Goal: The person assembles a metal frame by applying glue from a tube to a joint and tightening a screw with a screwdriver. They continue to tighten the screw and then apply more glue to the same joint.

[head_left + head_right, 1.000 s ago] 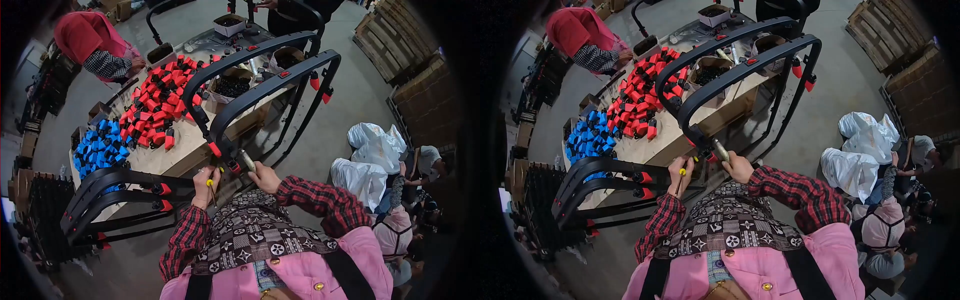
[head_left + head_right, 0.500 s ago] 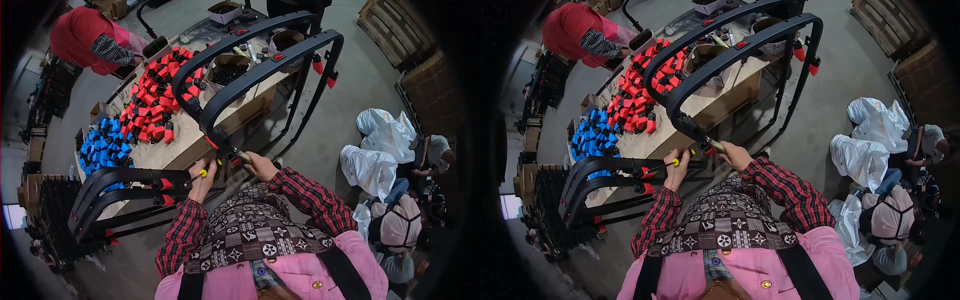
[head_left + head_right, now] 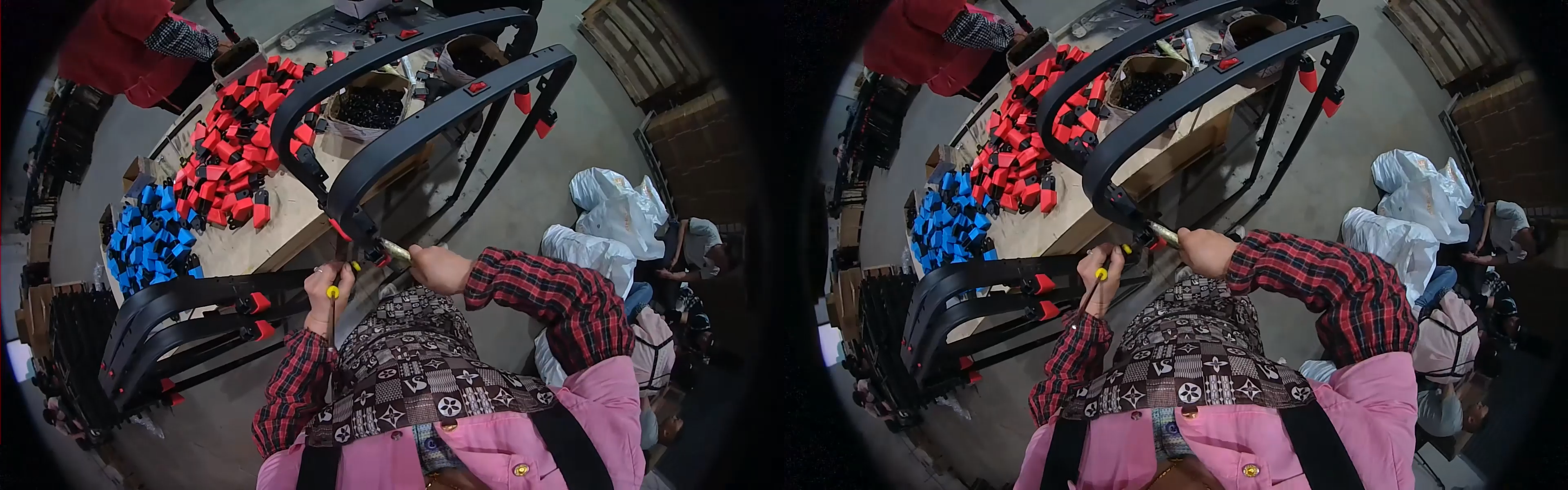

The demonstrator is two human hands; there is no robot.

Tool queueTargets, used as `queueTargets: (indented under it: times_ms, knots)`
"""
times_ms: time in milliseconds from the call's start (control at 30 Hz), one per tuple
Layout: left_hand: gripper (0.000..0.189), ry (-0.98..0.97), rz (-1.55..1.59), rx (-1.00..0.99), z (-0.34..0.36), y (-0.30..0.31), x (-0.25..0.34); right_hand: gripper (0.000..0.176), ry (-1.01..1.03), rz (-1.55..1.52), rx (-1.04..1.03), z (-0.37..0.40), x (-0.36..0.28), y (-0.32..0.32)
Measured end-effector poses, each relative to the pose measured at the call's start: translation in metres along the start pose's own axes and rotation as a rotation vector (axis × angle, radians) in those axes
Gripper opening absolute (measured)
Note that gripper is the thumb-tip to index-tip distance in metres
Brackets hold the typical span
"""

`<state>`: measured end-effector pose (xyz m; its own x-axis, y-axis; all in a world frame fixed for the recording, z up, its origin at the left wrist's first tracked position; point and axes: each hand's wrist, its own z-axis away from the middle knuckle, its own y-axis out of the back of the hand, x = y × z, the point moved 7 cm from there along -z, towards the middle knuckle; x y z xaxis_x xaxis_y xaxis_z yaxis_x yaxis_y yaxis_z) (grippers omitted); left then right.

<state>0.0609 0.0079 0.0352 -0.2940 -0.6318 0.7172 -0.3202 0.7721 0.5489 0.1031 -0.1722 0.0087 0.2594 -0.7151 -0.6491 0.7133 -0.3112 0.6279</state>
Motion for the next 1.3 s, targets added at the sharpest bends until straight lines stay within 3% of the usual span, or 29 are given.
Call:
queueTargets:
  times_ms: [167,233,267,367,433,533,600,667,700,800,933,1100,1300]
  knots:
    - [0.009,-0.1,-0.044,0.011,-0.003,0.002,0.005,0.02,-0.009,0.088,-0.166,-0.027,-0.003,0.007]
    - [0.011,-0.172,-0.051,0.044,-0.006,0.003,0.011,0.02,0.331,0.418,-0.569,-0.045,-0.011,-0.014]
    - [0.011,-0.187,-0.049,0.042,-0.006,0.003,0.011,0.02,0.327,0.418,-0.554,-0.059,-0.014,-0.006]
    - [0.013,-0.207,-0.11,0.033,-0.002,0.0,0.01,0.026,-0.145,-0.06,-1.123,-0.06,-0.021,-0.001]
    - [0.014,-0.204,-0.1,0.042,-0.003,0.001,0.009,0.028,-0.123,-0.037,-1.061,-0.046,-0.044,0.016]
    - [0.014,-0.196,-0.095,0.073,-0.002,0.002,0.01,0.03,-0.216,0.001,-0.509,-0.029,-0.037,0.032]
    - [0.014,-0.206,-0.095,0.091,0.0,0.004,0.01,0.03,-0.254,-0.208,-0.26,-0.002,-0.021,0.021]
    - [0.012,-0.098,-0.076,0.022,0.002,0.0,0.001,0.029,-0.012,-0.196,0.166,0.007,0.004,-0.004]
    - [0.012,-0.098,-0.08,0.022,0.002,0.0,0.002,0.03,-0.191,-0.515,0.197,0.011,0.015,-0.018]
    - [0.008,-0.074,-0.03,0.03,-0.001,0.002,0.004,0.03,-0.184,-0.618,0.347,0.011,0.019,-0.026]
    - [0.008,0.056,0.05,-0.007,-0.002,0.002,-0.003,0.027,0.053,-0.391,0.412,0.003,0.015,-0.038]
    - [0.011,0.277,0.1,-0.102,0.001,-0.005,-0.023,0.027,0.156,-0.329,0.449,-0.001,0.02,-0.039]
    - [0.008,0.269,0.115,-0.095,-0.004,-0.003,-0.011,0.023,0.232,-0.171,0.446,-0.013,0.022,-0.032]
